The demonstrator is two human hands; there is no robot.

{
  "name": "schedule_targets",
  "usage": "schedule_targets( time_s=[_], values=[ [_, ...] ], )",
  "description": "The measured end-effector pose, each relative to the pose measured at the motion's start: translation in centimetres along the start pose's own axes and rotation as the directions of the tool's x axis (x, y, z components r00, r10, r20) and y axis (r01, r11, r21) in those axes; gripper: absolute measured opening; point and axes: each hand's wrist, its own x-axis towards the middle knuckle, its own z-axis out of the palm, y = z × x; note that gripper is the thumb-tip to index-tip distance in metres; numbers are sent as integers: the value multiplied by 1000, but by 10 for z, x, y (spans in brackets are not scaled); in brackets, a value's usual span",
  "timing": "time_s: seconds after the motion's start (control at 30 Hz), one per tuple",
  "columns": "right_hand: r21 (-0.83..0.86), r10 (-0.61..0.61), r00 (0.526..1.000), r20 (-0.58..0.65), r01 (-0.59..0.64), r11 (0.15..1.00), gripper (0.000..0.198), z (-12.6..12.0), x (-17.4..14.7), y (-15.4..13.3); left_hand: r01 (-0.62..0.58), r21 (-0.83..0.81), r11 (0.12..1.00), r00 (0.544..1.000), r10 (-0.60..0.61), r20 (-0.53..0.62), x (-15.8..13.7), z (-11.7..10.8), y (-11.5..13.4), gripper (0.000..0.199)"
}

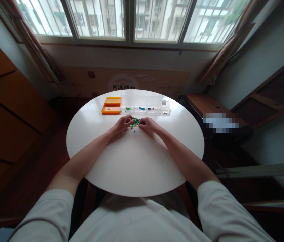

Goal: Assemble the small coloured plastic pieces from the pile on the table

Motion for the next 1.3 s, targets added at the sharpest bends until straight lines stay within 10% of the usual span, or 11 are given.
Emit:
schedule_targets(
  time_s=[0.13,0.37,1.3],
  values=[
    [269,14,1000,-17,-9,963,18,1,3,-2,-66,184,981,997,72,-28,-4,0,4,32],
    [756,42,996,84,-91,648,40,6,1,-11,-146,361,921,984,174,-46,-9,1,10,34],
    [819,140,989,54,-124,560,40,13,0,-12,-170,306,937,978,199,-69,-4,1,5,35]
  ],
)
